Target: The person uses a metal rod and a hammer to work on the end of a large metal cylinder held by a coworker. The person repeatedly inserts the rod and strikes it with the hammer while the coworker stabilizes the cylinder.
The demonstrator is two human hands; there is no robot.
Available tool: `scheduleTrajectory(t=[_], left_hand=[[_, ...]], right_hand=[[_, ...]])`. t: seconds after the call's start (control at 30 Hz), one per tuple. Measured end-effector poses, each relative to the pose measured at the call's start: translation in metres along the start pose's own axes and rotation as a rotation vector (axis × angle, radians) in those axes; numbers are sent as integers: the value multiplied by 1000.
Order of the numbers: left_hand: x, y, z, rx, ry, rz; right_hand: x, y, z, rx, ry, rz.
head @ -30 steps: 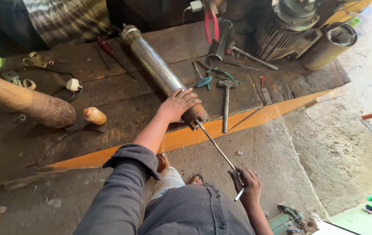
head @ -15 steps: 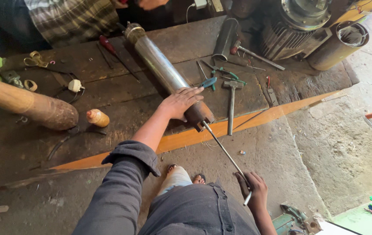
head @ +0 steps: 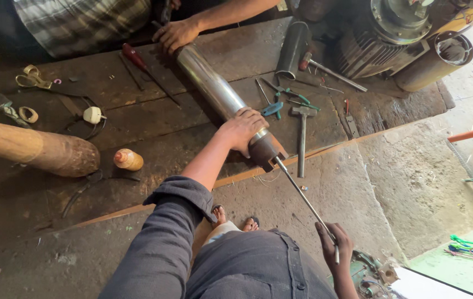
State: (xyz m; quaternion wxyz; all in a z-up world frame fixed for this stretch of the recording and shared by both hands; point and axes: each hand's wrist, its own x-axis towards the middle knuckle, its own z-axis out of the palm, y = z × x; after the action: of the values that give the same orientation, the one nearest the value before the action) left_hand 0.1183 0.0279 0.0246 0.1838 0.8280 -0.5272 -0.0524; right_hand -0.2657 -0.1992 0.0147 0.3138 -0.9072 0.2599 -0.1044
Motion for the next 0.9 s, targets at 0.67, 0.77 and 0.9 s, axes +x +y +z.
scheduleTrajectory(t=[0.67,0.77,0.9], left_hand=[[-10,-4,12,29,91,13],[-12,-3,13,25,106,23],[-10,-4,9,-6,108,21]], right_hand=[[-5,13,8,14,-30,-34],[-9,18,12,-41,-22,11],[-2,26,11,-56,-31,30]])
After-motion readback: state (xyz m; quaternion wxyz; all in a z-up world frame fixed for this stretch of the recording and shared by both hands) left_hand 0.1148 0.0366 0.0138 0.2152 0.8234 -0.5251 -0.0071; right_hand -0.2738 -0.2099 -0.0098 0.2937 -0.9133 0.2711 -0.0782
